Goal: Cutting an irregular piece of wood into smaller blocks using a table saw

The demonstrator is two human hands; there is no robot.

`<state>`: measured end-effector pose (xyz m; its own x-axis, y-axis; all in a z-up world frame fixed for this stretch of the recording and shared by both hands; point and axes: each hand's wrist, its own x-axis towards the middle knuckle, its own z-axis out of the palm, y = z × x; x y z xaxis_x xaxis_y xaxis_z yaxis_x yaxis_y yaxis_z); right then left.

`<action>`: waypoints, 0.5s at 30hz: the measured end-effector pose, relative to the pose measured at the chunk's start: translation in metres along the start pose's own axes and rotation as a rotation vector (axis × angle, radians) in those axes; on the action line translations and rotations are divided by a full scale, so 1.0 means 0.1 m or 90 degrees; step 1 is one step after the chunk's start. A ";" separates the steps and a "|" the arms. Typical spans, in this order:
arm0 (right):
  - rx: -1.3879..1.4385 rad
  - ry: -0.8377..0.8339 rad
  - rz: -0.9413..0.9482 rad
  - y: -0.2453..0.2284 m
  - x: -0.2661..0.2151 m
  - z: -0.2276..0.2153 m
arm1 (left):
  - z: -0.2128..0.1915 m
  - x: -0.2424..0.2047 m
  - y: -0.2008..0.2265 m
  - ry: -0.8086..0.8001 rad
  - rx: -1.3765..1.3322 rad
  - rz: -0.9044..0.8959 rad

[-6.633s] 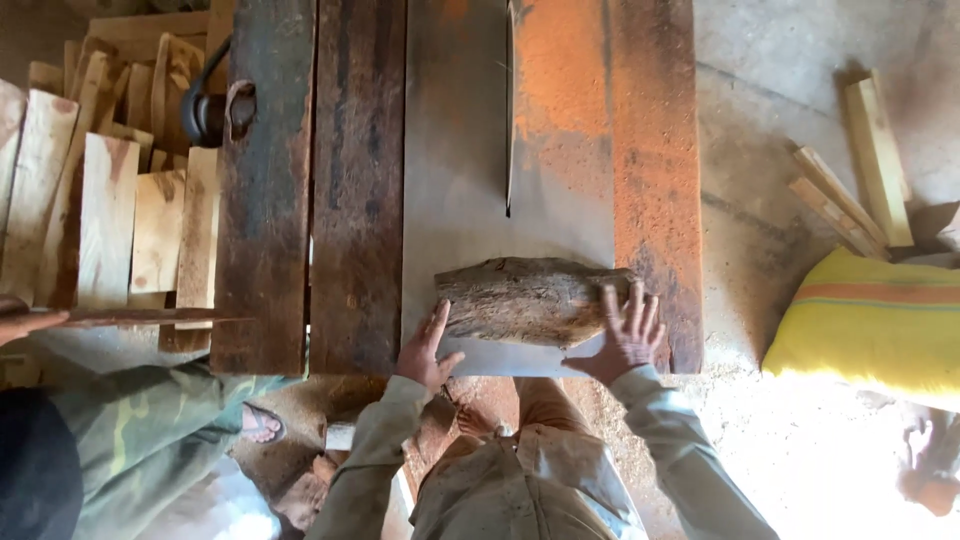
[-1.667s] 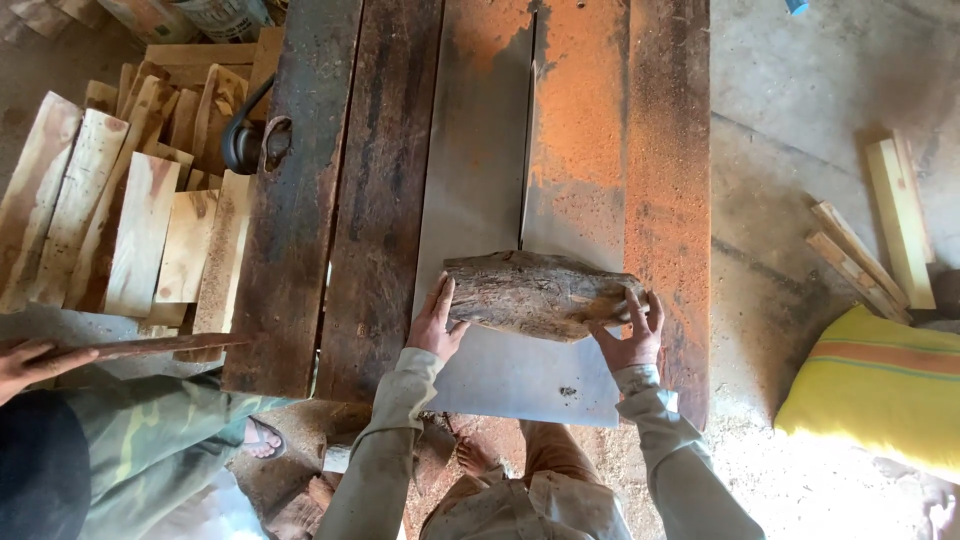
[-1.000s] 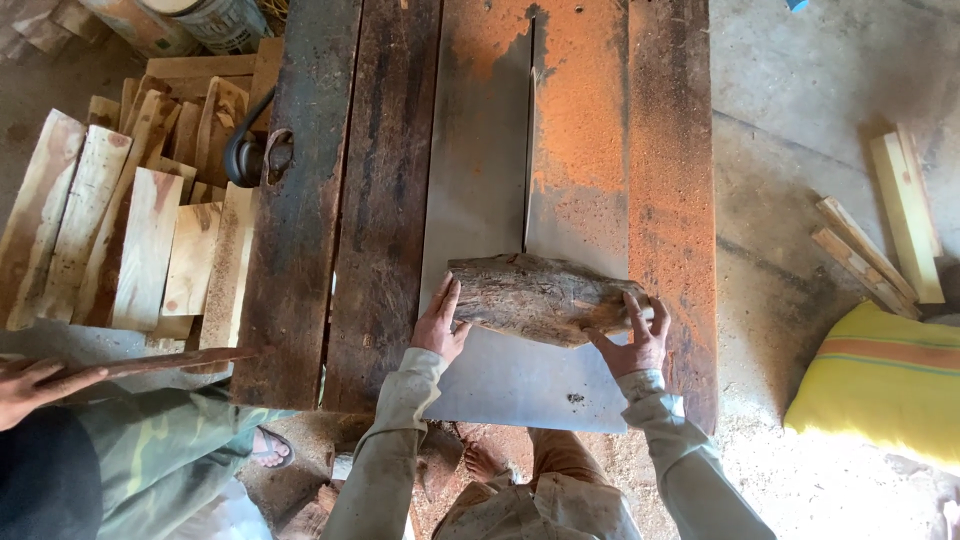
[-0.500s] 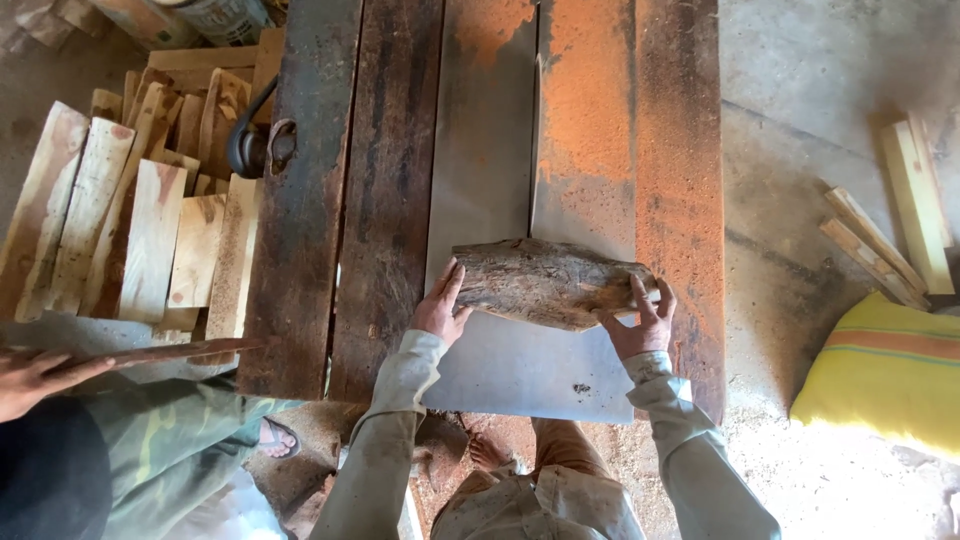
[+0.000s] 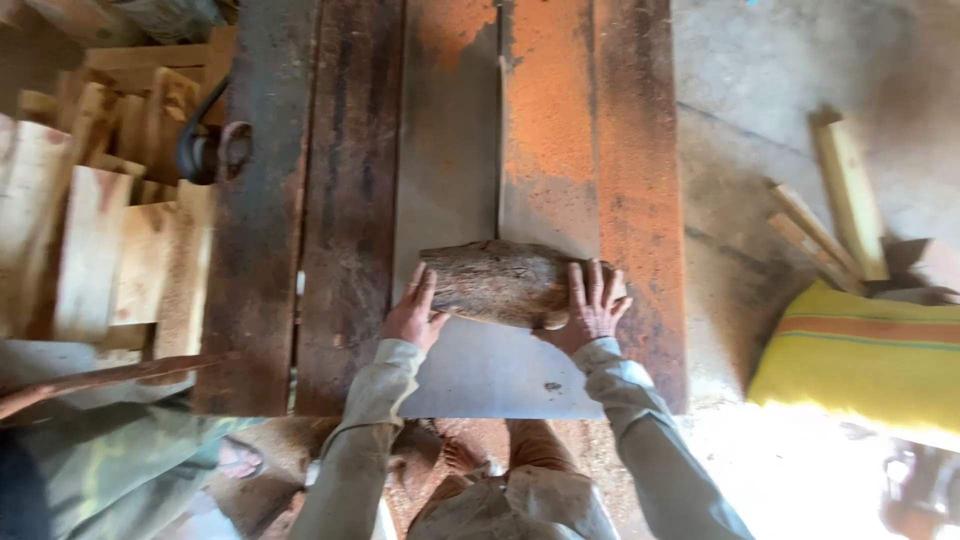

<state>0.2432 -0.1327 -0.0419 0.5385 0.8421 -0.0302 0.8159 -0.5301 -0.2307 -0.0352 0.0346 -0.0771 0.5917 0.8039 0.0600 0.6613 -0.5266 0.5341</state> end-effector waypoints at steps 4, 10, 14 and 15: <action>-0.016 0.007 0.005 0.04 0.00 0.01 | 0.11 -0.02 -0.01 -0.006 -0.004 -0.017; 0.009 0.002 -0.025 0.08 0.06 0.03 | 0.10 0.03 0.00 -0.014 -0.012 -0.019; 0.007 0.001 -0.047 0.11 0.10 0.02 | 0.11 0.05 -0.01 -0.012 -0.006 -0.007; 0.007 0.001 -0.045 0.10 0.10 0.02 | 0.12 0.05 -0.02 -0.013 -0.006 -0.006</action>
<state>0.2564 -0.1296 -0.0468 0.4795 0.8775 -0.0114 0.8498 -0.4676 -0.2432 -0.0280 0.0366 -0.0883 0.5953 0.8026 0.0376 0.6624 -0.5167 0.5425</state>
